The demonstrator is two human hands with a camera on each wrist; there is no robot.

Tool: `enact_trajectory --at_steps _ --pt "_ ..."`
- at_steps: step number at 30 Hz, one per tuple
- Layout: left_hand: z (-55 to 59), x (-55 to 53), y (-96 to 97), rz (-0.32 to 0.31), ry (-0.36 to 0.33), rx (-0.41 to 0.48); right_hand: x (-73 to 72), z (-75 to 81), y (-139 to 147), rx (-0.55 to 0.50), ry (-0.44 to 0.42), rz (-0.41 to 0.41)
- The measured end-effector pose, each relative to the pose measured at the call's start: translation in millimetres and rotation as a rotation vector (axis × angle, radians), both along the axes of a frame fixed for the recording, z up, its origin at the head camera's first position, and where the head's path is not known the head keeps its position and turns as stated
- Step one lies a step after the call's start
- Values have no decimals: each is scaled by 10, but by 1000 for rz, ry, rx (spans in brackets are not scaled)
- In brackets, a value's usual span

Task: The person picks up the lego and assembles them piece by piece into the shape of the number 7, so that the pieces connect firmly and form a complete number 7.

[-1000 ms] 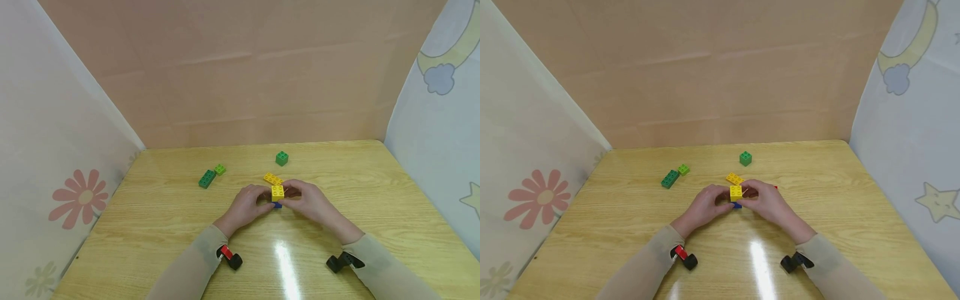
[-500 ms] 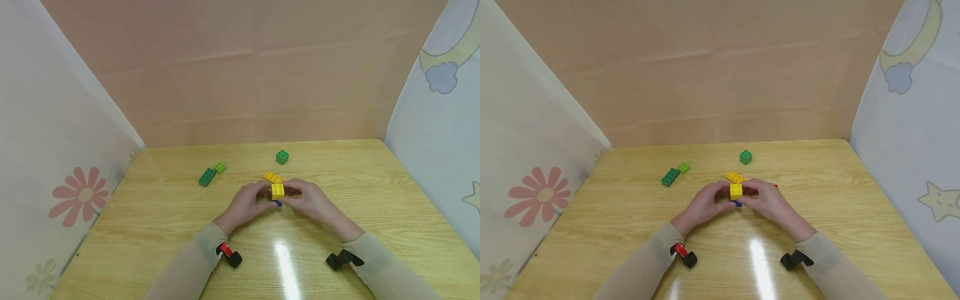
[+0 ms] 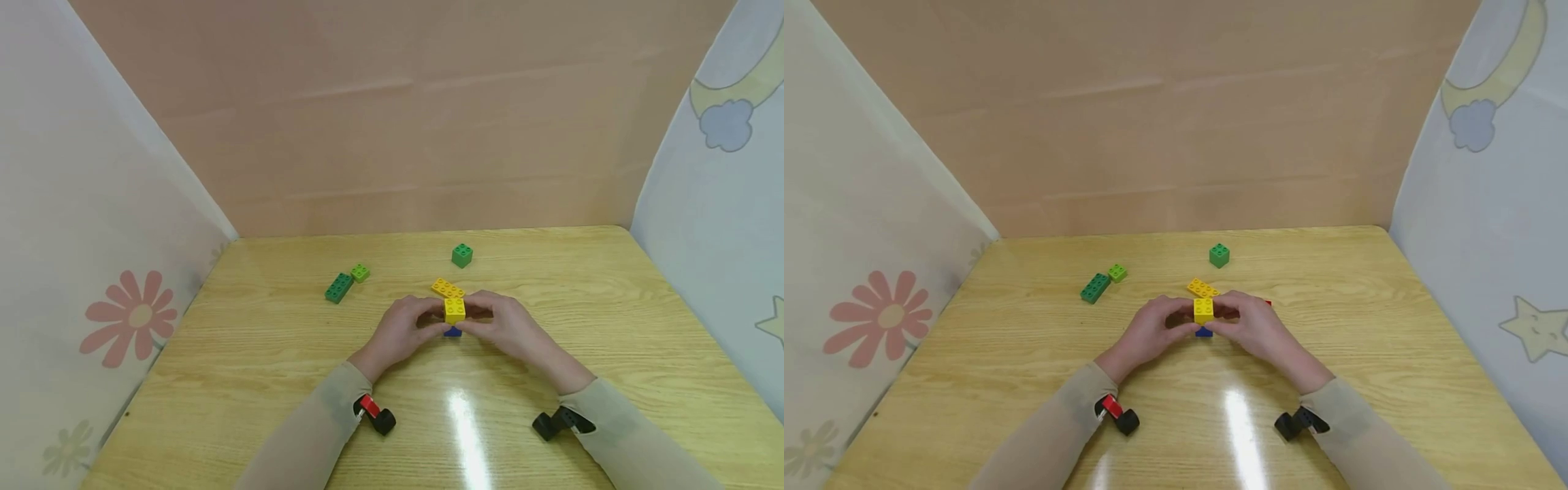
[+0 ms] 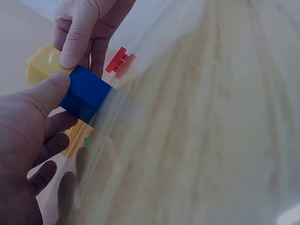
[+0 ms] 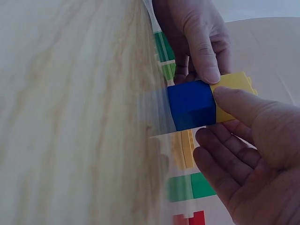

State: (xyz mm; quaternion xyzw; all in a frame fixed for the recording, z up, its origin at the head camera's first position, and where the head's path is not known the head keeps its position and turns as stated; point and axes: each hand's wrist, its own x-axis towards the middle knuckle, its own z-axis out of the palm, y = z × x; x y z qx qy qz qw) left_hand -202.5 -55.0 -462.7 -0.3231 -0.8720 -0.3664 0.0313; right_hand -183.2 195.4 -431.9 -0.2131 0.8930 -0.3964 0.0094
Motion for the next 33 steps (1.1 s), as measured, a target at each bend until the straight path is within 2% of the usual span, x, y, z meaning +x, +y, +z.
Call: enact_trajectory --at_steps 13,23,33 --pt "-3 -43 -4 1 46 -49 -1 47 -23 18 12 -4" --pt "5 -86 -38 2 73 -80 -65 36 -64 29 40 0" --pt "-32 -94 -20 4 92 -98 -50 30 -48 46 3 -22"
